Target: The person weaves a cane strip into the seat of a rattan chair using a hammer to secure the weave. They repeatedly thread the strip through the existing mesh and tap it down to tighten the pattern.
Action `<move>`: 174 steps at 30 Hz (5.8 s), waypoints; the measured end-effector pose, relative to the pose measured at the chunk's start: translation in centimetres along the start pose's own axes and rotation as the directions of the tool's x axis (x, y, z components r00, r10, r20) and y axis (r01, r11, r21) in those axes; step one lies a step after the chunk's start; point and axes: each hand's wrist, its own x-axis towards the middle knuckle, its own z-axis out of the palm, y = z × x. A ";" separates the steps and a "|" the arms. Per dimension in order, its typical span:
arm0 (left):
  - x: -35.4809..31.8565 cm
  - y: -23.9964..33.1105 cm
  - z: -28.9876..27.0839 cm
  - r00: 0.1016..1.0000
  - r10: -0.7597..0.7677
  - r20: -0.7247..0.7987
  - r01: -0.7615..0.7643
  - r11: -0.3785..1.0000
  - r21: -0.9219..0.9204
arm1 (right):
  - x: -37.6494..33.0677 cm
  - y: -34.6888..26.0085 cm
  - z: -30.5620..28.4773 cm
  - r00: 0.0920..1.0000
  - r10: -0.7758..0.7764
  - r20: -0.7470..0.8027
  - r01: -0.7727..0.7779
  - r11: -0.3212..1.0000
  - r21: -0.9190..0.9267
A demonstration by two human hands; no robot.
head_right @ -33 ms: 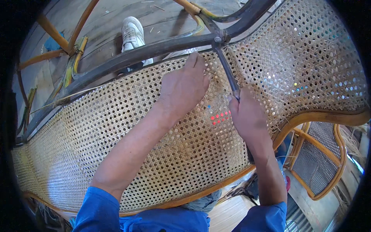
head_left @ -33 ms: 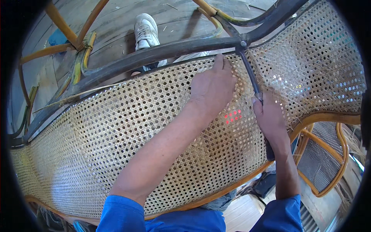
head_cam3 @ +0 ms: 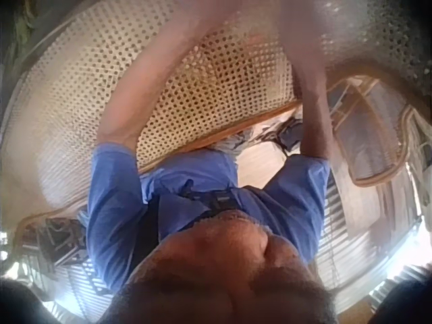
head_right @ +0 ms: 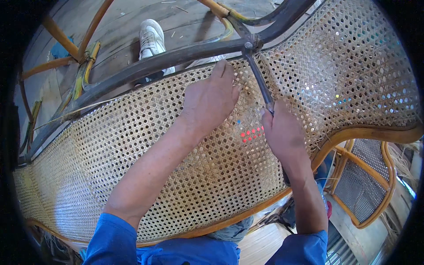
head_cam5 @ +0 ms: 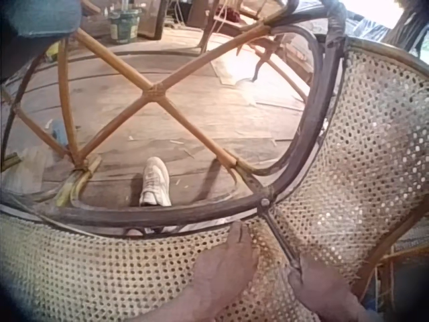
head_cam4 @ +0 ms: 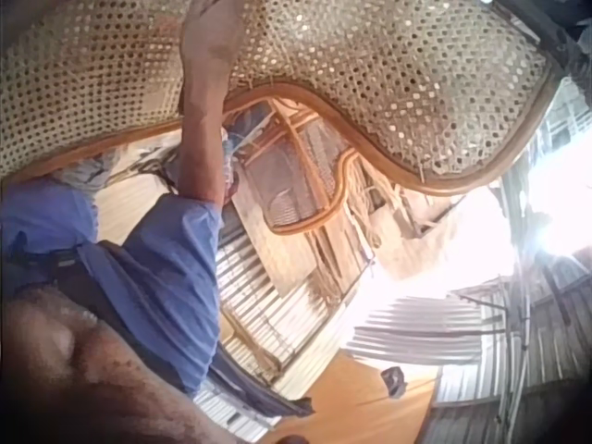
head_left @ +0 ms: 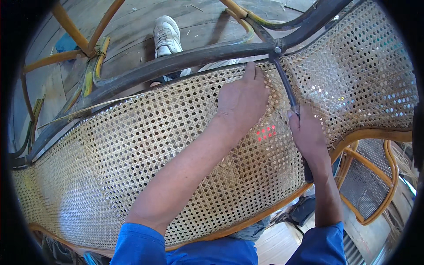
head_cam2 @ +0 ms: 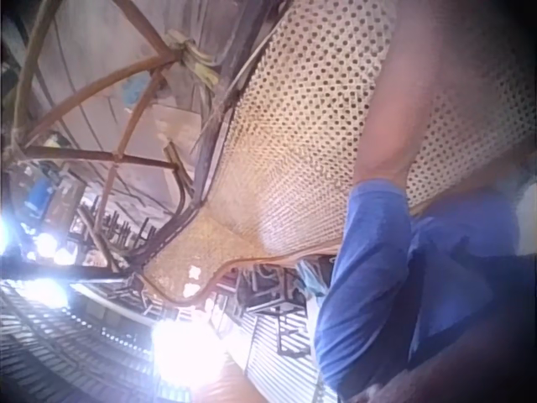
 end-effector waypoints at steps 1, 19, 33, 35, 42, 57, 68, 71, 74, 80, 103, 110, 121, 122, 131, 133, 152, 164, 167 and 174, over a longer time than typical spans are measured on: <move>0.0 0.0 0.1 1.000 0.000 -0.004 0.000 1.000 0.003 | 0.0 0.0 0.0 1.000 0.000 -0.003 0.000 1.000 0.031; 0.1 -0.1 0.1 1.000 -0.002 0.014 0.002 1.000 0.030 | -0.9 -1.4 -0.9 0.999 0.013 -0.031 -0.006 0.975 0.223; -0.8 -0.3 0.4 1.000 0.021 -0.019 -0.020 0.999 0.042 | -1.2 -1.6 -1.2 1.000 -0.003 0.003 0.002 0.965 0.261; -1.1 -0.4 0.5 0.999 0.044 -0.033 -0.041 0.997 0.067 | -1.4 -1.9 -1.3 0.998 -0.021 -0.057 0.036 0.961 0.274; -0.9 -0.2 0.3 0.998 0.055 -0.033 -0.052 0.995 0.084 | -0.7 -1.0 0.2 0.998 -0.036 0.051 0.025 0.981 0.191; -2.5 -0.6 0.1 0.986 0.155 -0.063 -0.149 0.984 0.100 | -1.7 -2.2 -0.7 1.000 0.004 -0.002 -0.003 0.959 0.283; -2.6 -0.6 0.5 0.974 0.164 -0.155 -0.155 0.986 0.067 | -0.8 -1.1 0.2 0.996 -0.010 0.091 -0.009 0.978 0.209; -2.5 -0.9 0.5 0.981 0.159 -0.109 -0.153 0.986 0.062 | -1.2 -1.9 -0.3 0.997 0.015 0.070 -0.033 0.964 0.263; -2.4 -0.6 0.2 0.986 0.150 -0.069 -0.140 0.982 0.129 | -1.5 -2.1 -0.3 1.000 -0.016 -0.019 0.021 0.950 0.312; -2.4 -0.8 0.8 0.971 0.170 -0.168 -0.162 0.985 0.062 | -1.0 -1.7 0.4 0.997 -0.018 0.079 -0.001 0.972 0.234; -2.3 -0.8 0.4 0.985 0.141 -0.098 -0.134 0.988 0.070 | -1.6 -1.7 0.3 0.999 -0.041 0.006 0.037 0.947 0.319; -2.4 -0.8 0.4 0.989 0.139 -0.056 -0.135 0.989 0.064 | -1.5 -1.9 0.4 0.996 -0.080 -0.029 0.085 0.949 0.304; -2.6 -0.9 0.5 0.984 0.141 -0.111 -0.135 0.989 0.058 | -1.9 -2.5 0.4 0.998 -0.067 -0.022 0.070 0.936 0.344; -2.6 -0.8 0.4 0.986 0.133 -0.098 -0.130 0.991 0.037 | -1.7 -2.2 0.8 0.997 -0.072 -0.015 0.073 0.940 0.333; -2.6 -0.8 0.3 0.990 0.120 -0.069 -0.114 0.991 0.076 | -2.2 -2.9 0.2 0.999 -0.050 -0.009 0.050 0.940 0.337; -2.6 -0.9 0.4 0.984 0.137 -0.114 -0.133 0.990 0.043 | -1.4 -1.9 0.9 0.997 -0.066 0.044 0.050 0.955 0.291; -2.8 -1.4 0.5 0.960 0.164 -0.227 -0.190 0.977 -0.099 | -1.3 -2.6 1.0 0.993 -0.077 0.091 0.042 0.940 0.338; -3.8 -0.9 -2.0 0.973 0.061 -0.221 -0.057 0.998 0.027 | -1.3 -1.9 1.4 0.991 -0.092 0.093 0.067 0.967 0.248; -3.6 -2.1 -2.1 0.971 0.002 -0.239 0.043 0.982 0.184 | -1.7 -2.7 0.7 0.989 -0.035 0.143 -0.006 0.961 0.275; -3.6 -2.5 -1.6 0.978 -0.008 -0.209 0.050 0.979 0.197 | -2.3 -3.2 0.7 0.996 -0.071 0.062 0.045 0.940 0.339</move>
